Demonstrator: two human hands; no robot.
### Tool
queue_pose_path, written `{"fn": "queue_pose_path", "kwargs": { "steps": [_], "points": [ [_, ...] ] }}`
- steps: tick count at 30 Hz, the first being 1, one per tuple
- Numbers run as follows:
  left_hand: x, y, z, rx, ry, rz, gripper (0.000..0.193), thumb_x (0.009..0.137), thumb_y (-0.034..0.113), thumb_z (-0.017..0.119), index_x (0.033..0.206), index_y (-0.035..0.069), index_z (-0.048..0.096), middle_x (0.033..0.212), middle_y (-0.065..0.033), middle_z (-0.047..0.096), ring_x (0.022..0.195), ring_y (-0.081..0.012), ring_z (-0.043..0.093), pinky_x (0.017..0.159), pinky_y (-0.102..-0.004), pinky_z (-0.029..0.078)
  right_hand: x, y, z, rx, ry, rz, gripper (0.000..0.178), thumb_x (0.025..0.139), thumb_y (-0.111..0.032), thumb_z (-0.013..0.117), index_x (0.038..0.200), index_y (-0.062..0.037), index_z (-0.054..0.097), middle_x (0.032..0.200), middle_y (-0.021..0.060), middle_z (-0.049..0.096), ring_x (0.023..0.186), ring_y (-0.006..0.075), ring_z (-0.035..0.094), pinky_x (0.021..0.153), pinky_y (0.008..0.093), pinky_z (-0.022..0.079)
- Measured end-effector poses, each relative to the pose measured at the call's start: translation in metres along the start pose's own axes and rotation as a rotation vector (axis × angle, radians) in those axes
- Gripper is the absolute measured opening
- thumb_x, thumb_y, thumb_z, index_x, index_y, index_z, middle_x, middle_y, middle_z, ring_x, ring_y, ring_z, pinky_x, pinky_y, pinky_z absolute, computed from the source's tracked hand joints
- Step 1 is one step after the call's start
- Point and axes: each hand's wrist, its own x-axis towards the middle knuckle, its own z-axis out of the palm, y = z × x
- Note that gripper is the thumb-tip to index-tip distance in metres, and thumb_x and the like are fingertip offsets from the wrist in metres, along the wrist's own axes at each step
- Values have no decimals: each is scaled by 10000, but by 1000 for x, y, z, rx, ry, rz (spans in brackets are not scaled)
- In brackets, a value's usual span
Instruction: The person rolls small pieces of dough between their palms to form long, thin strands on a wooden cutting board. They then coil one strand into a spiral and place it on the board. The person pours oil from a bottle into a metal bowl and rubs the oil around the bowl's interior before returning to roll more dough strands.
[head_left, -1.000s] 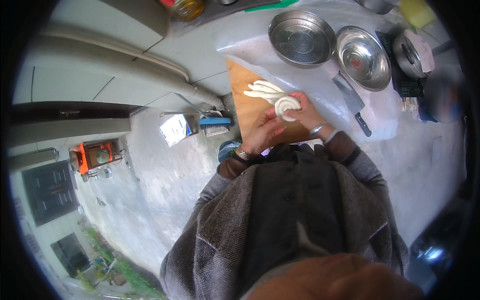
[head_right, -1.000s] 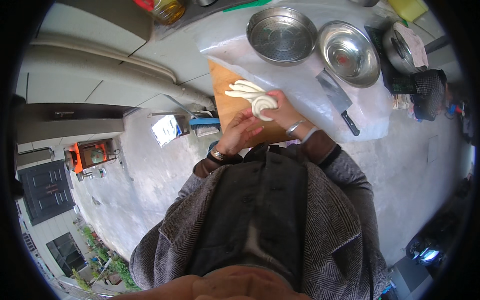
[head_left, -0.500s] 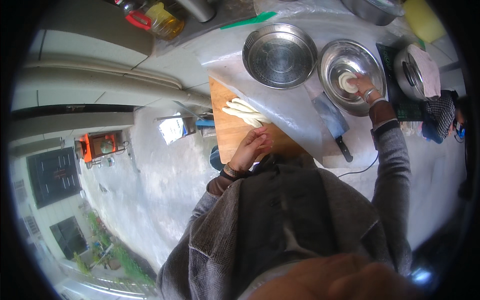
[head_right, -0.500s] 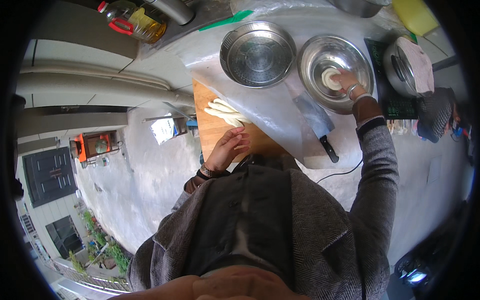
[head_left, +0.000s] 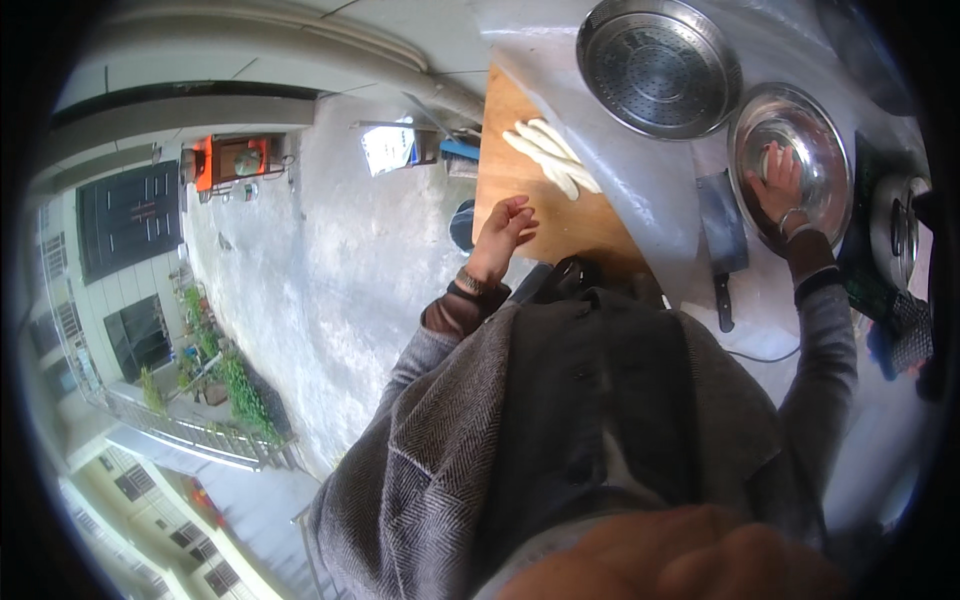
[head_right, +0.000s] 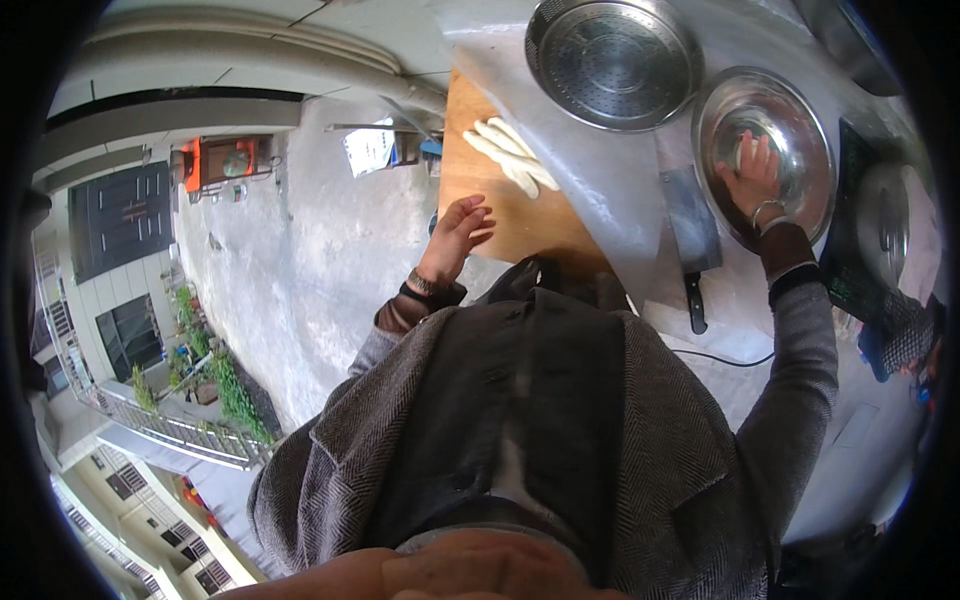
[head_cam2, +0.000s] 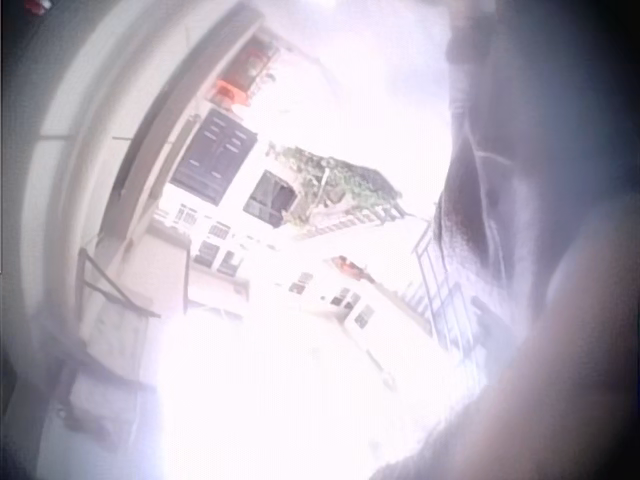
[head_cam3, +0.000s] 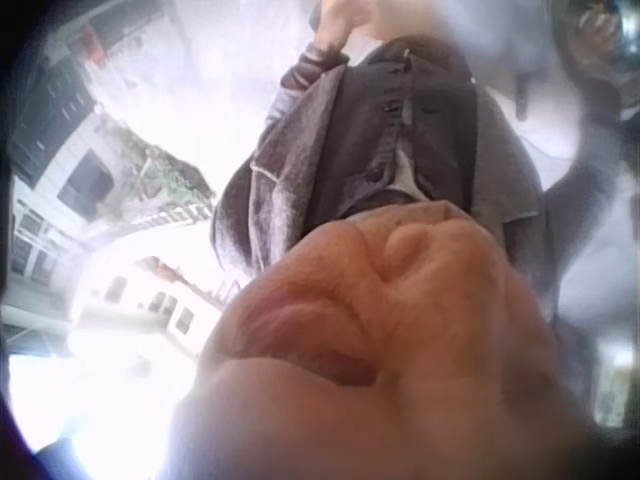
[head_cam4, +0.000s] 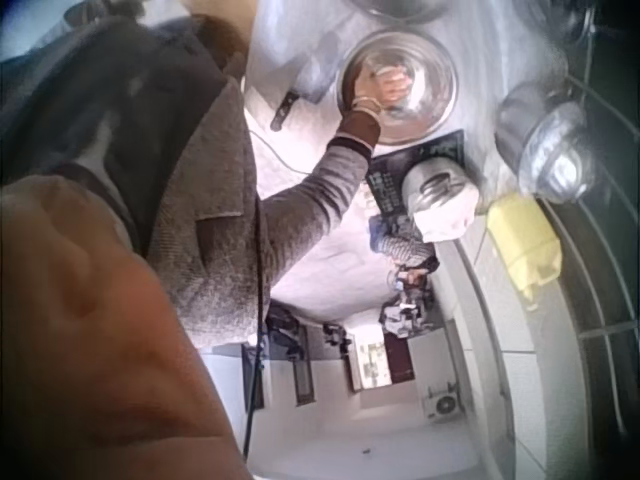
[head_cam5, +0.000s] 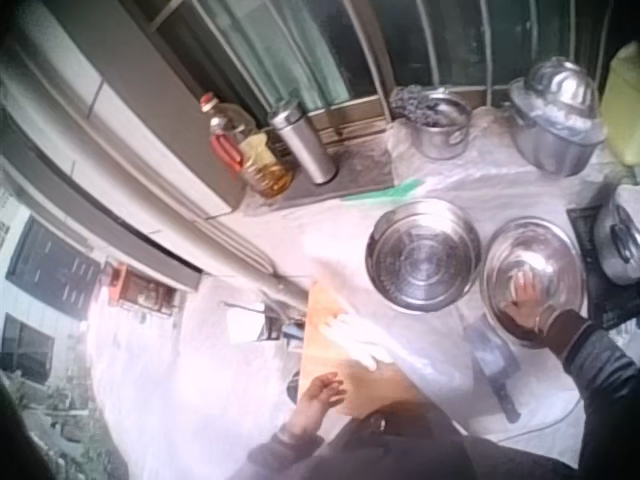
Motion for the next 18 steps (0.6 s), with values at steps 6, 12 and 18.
{"fn": "queue_pose_path", "kwargs": {
  "steps": [6,12,18],
  "points": [
    [65,4,-23,570,156,440,374,930,98,636,1288,60,535,1183,-123,568,1043,-220,594,887,-338,501,25,9,-42,244,-95,-31,795,937,-572,514,1560,-165,234,1541,263,292,1394,477,301,1142,491,287],
    [101,28,-10,1091,84,1083,455,784,93,702,1222,105,577,1164,-140,567,1074,-346,531,939,-448,433,-17,-47,-153,811,207,128,594,979,-432,576,1399,-18,508,1360,180,570,1272,284,529,1044,357,414],
    [122,28,-23,1353,93,1083,326,739,158,719,1041,128,602,1058,-93,568,1035,-321,544,867,-435,435,-97,-198,-196,1511,-127,245,440,989,-374,581,1287,-51,605,1208,45,663,1066,113,619,915,269,479]
  ]
}}
